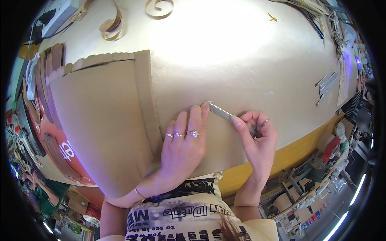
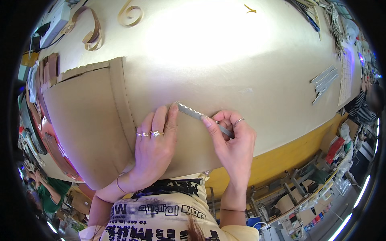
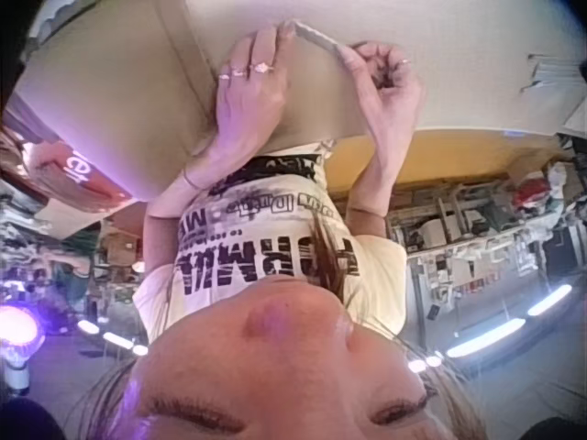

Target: The person assembles braided leather straps by hand, aligning them on a cardboard form, applying glue from a bottle, and pressing them into place. They handle multiple strap pieces, a glue bottle, and a cardboard form, then stack the finished straps and place them on a nearby table.

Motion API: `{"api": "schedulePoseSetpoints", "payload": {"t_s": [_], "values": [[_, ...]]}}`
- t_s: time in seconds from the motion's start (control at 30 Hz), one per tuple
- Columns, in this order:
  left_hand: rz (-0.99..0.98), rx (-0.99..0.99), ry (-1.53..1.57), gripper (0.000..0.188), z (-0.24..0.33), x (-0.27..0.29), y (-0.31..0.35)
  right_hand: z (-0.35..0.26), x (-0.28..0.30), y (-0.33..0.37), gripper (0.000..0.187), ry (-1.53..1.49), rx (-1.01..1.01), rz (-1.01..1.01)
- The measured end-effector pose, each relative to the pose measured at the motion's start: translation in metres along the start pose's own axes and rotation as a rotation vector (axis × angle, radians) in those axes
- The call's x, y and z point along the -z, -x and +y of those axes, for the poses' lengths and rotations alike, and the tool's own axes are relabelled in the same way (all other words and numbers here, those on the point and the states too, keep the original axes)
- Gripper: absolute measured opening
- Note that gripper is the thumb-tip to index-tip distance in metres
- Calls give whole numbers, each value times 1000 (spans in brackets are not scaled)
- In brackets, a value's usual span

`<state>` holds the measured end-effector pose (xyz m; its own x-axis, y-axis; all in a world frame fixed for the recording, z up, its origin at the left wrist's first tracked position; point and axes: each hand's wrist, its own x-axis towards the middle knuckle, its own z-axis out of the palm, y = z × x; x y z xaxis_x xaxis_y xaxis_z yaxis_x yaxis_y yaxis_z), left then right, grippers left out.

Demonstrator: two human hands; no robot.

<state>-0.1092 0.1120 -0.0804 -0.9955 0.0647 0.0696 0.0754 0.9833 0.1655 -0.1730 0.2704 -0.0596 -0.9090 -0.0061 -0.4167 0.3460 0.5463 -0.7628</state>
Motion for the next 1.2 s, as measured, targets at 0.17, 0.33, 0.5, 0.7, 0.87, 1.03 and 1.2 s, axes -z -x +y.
{"api": "schedulePoseSetpoints", "payload": {"t_s": [0.17,0.33,0.5,0.7,0.87,1.03,1.2], "values": [[-34,-15,-25,48,0,3,0,1,0,2,16,-7,20,-1],[-98,27,83,52,2,6,0,0,-1,2,15,4,53,-3],[-104,22,89,52,2,6,0,-2,-1,2,15,43,60,-14],[-73,-35,-16,51,-1,5,-2,-5,0,0,16,92,66,-25],[-81,-40,-11,50,-1,5,-3,-4,0,0,15,109,79,-17],[-108,-27,-3,48,-1,7,-3,-3,-2,0,15,153,137,6],[-54,81,148,53,-2,1,5,-4,-4,1,16,139,118,6]]}}
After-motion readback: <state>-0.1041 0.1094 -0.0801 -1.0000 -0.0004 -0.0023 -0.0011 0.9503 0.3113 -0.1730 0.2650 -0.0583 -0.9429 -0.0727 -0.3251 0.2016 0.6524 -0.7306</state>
